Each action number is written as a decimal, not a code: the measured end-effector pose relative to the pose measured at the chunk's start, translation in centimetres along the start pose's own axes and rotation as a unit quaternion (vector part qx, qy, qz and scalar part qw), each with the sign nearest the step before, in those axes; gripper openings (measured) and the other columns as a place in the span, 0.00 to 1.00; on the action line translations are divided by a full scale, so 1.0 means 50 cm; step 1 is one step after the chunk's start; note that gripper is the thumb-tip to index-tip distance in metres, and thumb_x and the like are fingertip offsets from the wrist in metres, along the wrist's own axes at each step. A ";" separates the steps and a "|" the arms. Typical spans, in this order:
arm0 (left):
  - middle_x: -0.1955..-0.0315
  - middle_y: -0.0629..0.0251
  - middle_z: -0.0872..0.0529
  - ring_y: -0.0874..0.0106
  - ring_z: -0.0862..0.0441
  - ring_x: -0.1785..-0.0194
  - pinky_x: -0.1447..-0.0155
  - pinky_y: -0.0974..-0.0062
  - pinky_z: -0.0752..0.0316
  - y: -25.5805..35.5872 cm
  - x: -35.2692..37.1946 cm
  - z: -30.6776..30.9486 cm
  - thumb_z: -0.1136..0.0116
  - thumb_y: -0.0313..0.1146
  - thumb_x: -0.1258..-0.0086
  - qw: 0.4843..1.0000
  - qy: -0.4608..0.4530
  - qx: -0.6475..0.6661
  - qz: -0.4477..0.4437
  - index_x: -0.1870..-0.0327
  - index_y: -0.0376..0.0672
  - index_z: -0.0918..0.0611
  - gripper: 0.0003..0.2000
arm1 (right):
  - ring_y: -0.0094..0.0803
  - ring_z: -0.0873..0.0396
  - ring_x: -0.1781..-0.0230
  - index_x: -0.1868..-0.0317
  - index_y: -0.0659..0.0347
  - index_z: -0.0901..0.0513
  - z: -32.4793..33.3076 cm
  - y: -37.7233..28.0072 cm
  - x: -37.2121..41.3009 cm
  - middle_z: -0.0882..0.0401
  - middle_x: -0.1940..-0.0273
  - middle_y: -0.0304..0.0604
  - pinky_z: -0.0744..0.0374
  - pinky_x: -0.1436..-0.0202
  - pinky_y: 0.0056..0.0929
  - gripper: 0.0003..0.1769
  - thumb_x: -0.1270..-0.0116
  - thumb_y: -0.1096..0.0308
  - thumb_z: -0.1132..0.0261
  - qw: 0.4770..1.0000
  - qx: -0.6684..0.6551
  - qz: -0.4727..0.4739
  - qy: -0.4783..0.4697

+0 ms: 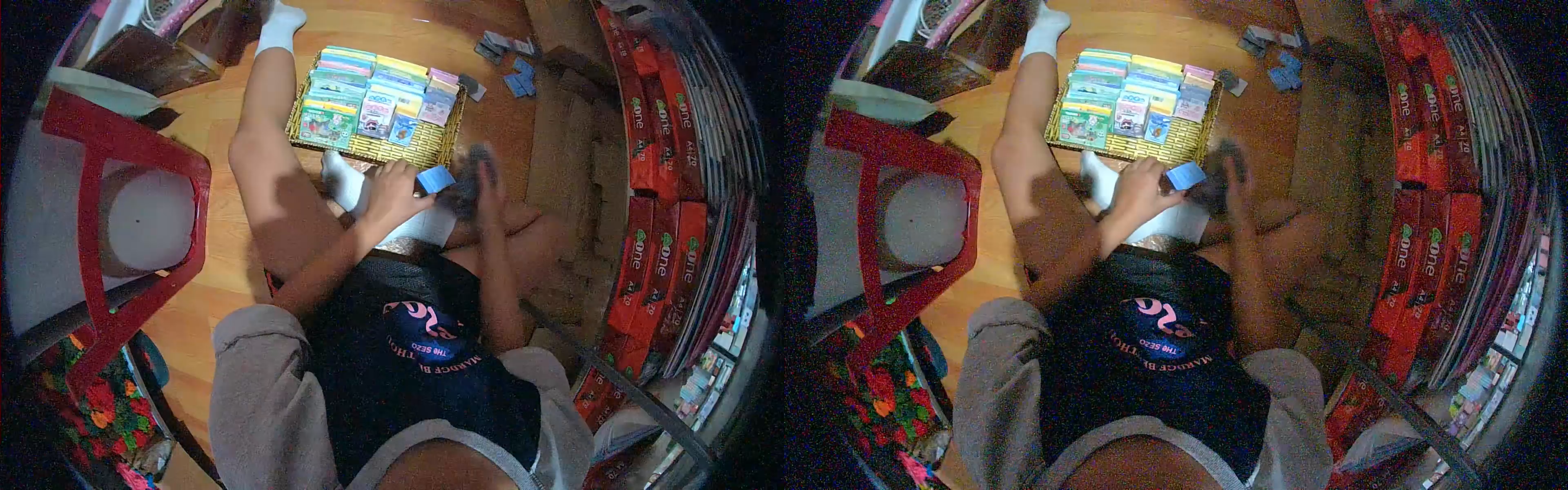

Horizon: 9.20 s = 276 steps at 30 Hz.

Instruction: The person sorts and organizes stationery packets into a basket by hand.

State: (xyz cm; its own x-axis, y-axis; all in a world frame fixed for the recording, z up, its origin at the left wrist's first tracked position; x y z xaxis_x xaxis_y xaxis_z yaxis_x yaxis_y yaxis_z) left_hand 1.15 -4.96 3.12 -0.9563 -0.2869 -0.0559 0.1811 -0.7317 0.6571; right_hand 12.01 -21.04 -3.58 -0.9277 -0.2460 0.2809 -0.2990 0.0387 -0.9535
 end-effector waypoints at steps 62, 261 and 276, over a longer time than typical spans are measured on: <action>0.71 0.50 0.24 0.56 0.23 0.69 0.71 0.66 0.27 -0.079 -0.137 -0.024 0.37 0.46 0.54 0.969 0.140 -0.130 0.153 0.61 0.35 0.36 0.28 | 0.29 0.28 0.59 0.57 0.64 0.25 -0.024 -0.051 -0.018 0.25 0.59 0.43 0.31 0.53 0.24 0.19 0.46 0.62 0.36 0.987 0.117 0.101 0.037; 0.72 0.58 0.27 0.60 0.27 0.66 0.62 0.67 0.32 -0.110 -0.290 0.010 0.53 0.27 0.48 0.925 -0.141 -0.220 -0.276 0.52 0.50 0.25 0.19 | 0.47 0.32 0.56 0.50 0.61 0.31 -0.239 0.021 -0.065 0.32 0.56 0.51 0.31 0.54 0.36 0.27 0.54 0.79 0.39 0.847 0.403 0.339 -0.073; 0.66 0.62 0.28 0.66 0.31 0.60 0.59 0.70 0.36 -0.104 -0.266 0.002 0.56 0.26 0.47 0.903 -0.085 -0.330 -0.263 0.46 0.50 0.30 0.23 | 0.51 0.26 0.69 0.56 0.69 0.30 -0.223 0.006 -0.067 0.25 0.69 0.56 0.28 0.63 0.39 0.21 0.52 0.71 0.38 0.888 0.412 0.176 -0.107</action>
State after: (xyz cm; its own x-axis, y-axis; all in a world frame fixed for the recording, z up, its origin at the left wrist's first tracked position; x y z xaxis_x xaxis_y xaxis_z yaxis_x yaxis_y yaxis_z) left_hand 12.91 2.70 0.52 -0.9612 0.2649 -0.0765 -0.2642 -0.9643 -0.0203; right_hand 12.51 -9.40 -3.59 -0.8416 -0.5401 0.0069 0.3467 -0.5500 -0.7598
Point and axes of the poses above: each hand's wrist, its own x-axis away from the middle knuckle, its own z-axis out of the back of the hand, y = z × x, the point moved 3 cm from there along -x, towards the middle knuckle
